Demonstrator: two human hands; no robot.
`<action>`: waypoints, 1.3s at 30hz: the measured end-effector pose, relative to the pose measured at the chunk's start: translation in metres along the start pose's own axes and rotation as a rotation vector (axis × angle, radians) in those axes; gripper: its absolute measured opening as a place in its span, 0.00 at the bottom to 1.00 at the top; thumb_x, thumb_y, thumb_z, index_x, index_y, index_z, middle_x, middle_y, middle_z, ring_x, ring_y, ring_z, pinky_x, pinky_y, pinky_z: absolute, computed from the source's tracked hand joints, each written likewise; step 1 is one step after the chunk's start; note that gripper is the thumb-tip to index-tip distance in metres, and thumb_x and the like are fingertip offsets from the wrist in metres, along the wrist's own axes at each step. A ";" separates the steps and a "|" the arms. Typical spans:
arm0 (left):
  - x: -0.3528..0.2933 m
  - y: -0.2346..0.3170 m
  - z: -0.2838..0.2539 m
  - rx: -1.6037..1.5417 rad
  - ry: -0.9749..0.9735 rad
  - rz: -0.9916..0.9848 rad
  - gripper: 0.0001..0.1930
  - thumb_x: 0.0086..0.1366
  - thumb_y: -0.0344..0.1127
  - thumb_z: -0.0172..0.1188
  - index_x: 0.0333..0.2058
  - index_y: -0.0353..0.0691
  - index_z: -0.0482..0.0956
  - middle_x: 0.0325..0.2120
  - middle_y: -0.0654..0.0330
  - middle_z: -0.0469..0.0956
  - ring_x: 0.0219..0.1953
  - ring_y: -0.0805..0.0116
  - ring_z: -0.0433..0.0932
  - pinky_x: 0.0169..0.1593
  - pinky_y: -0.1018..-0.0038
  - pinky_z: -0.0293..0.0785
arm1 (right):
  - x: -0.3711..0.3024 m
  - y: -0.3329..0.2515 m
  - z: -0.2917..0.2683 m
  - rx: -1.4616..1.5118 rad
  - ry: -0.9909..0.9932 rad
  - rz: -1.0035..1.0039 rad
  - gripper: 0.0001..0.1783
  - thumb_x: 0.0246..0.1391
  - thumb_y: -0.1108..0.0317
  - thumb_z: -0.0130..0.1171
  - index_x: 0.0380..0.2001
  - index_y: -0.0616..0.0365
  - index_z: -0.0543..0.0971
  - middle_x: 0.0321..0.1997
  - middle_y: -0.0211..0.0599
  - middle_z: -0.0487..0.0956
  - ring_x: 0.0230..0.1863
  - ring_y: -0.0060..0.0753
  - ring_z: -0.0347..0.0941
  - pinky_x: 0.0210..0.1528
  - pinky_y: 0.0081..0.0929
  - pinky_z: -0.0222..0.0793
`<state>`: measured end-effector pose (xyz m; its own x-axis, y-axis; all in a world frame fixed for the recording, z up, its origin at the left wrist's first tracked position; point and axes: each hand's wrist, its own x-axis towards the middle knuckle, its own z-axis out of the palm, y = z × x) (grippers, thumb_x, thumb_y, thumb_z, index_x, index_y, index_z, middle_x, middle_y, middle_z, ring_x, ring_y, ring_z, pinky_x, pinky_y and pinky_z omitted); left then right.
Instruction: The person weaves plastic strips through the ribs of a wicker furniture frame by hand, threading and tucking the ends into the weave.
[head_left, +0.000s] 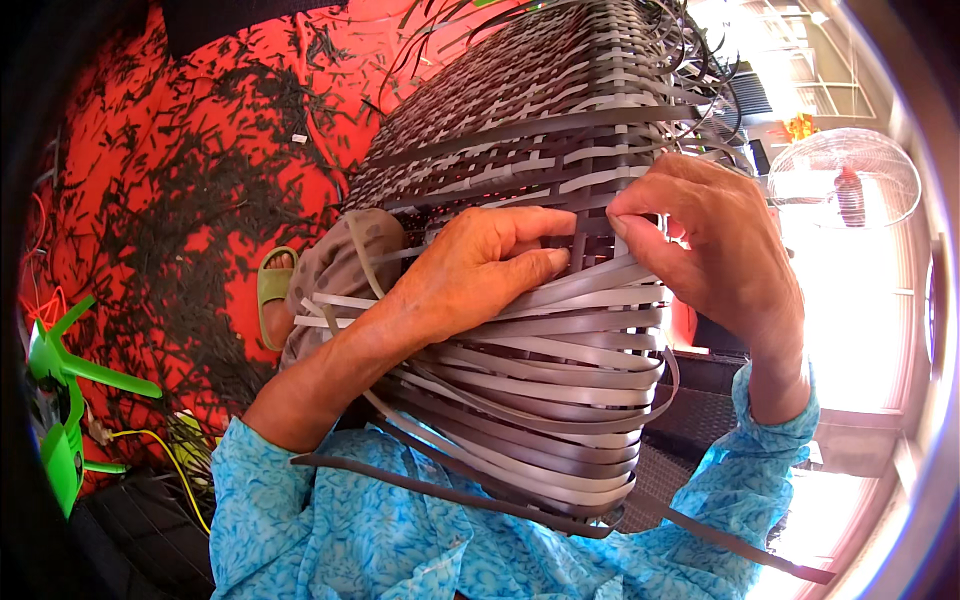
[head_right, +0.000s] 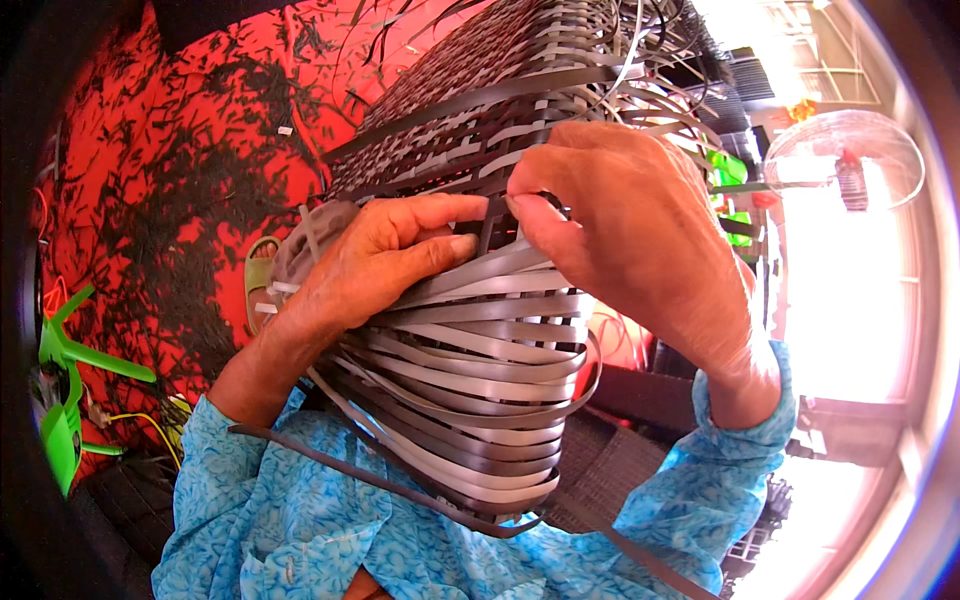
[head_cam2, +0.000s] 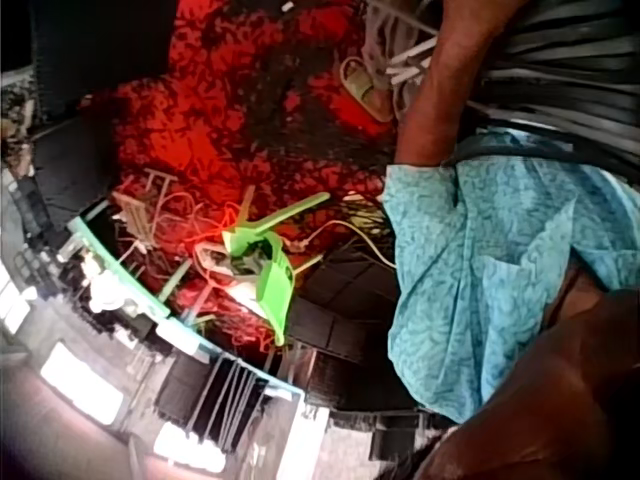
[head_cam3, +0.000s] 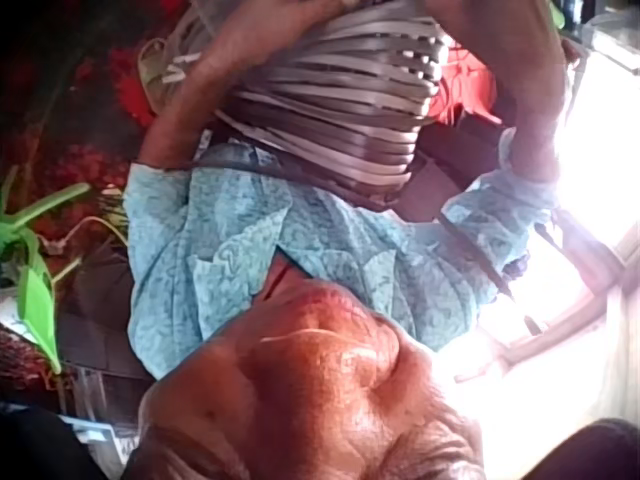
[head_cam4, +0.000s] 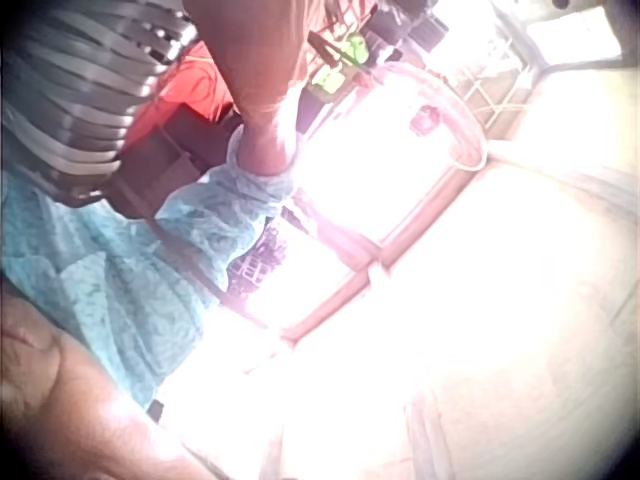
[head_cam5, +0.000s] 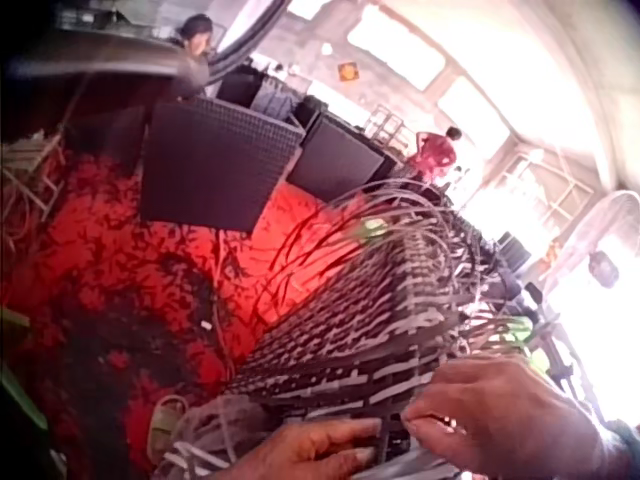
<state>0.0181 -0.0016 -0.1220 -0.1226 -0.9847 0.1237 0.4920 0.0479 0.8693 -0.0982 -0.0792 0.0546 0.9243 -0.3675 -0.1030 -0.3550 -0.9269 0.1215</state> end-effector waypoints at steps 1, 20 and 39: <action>-0.001 0.002 -0.001 -0.016 -0.020 -0.059 0.19 0.68 0.31 0.53 0.56 0.32 0.70 0.41 0.62 0.80 0.41 0.81 0.75 0.45 0.81 0.73 | 0.001 -0.002 0.000 -0.030 -0.009 0.001 0.05 0.44 0.72 0.64 0.27 0.59 0.80 0.25 0.37 0.76 0.27 0.40 0.73 0.30 0.32 0.68; 0.005 -0.003 0.000 -0.171 0.023 0.036 0.13 0.65 0.32 0.55 0.47 0.36 0.77 0.25 0.71 0.76 0.25 0.87 0.68 0.27 0.85 0.63 | 0.023 -0.006 0.002 -0.064 -0.151 -0.106 0.05 0.45 0.71 0.61 0.28 0.58 0.80 0.27 0.39 0.75 0.32 0.46 0.74 0.34 0.38 0.69; -0.001 -0.045 -0.015 -0.787 0.247 -0.013 0.05 0.69 0.37 0.53 0.37 0.44 0.72 0.32 0.62 0.78 0.29 0.74 0.77 0.33 0.78 0.71 | 0.025 -0.010 0.001 -0.072 -0.142 -0.115 0.14 0.43 0.69 0.65 0.36 0.58 0.81 0.36 0.40 0.78 0.40 0.45 0.74 0.41 0.36 0.70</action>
<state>0.0088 -0.0054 -0.1682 0.0154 -0.9972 -0.0729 0.9631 -0.0048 0.2693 -0.0714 -0.0794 0.0497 0.9273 -0.2710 -0.2582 -0.2323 -0.9575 0.1709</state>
